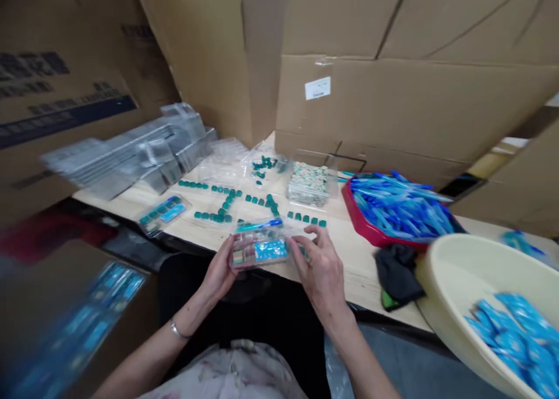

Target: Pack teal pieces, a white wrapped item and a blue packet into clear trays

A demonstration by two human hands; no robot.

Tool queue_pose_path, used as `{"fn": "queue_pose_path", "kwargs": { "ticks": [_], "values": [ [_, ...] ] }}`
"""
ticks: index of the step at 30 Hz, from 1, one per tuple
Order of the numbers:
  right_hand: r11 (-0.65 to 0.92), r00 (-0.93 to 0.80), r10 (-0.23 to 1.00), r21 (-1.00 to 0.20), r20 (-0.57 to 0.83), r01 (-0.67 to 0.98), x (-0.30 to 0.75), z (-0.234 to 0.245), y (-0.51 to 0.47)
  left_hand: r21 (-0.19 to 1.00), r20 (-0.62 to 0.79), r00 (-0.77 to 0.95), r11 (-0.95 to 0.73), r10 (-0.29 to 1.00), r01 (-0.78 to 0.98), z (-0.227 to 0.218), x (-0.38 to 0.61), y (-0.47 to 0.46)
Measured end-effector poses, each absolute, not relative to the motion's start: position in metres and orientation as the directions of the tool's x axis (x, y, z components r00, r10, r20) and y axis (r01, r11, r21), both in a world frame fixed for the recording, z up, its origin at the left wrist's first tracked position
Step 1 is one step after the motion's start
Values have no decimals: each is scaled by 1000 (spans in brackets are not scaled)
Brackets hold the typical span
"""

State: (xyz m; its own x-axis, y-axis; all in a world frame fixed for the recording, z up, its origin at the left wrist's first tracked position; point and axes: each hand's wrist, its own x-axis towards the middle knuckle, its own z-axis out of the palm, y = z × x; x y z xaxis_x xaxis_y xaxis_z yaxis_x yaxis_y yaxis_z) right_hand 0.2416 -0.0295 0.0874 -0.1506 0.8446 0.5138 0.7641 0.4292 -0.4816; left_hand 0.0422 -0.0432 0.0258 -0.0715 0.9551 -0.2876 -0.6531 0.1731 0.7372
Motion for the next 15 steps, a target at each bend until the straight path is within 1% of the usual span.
{"fn": "queue_pose_path", "kwargs": {
  "ticks": [2, 4, 7, 9, 11, 13, 15],
  "values": [
    [467, -192, 825, -449, 531, 762, 230, 88, -10, 760, -324, -175, 145, 930, -634, 22, 9, -56],
    [477, -251, 830, -398, 498, 784, 217, 81, 17, 785, -343, -271, 116, 899, -608, 17, -22, -69],
    [378, -271, 893, -270, 360, 886, 200, 62, 56, 814, -340, -332, 98, 880, -573, 11, -55, -85],
    [294, -248, 936, -167, 251, 941, 189, 48, 74, 813, -344, -335, 100, 877, -573, 8, -66, -91],
    [232, -214, 961, -90, 174, 969, 179, 39, 83, 808, -345, -331, 98, 878, -581, 6, -69, -93],
    [203, -193, 974, -75, 123, 976, 172, 32, 87, 799, -343, -321, 95, 883, -593, 4, -68, -92],
    [208, -196, 975, -121, 104, 971, 170, 28, 87, 784, -348, -307, 96, 886, -613, 2, -65, -88]
  ]
}}
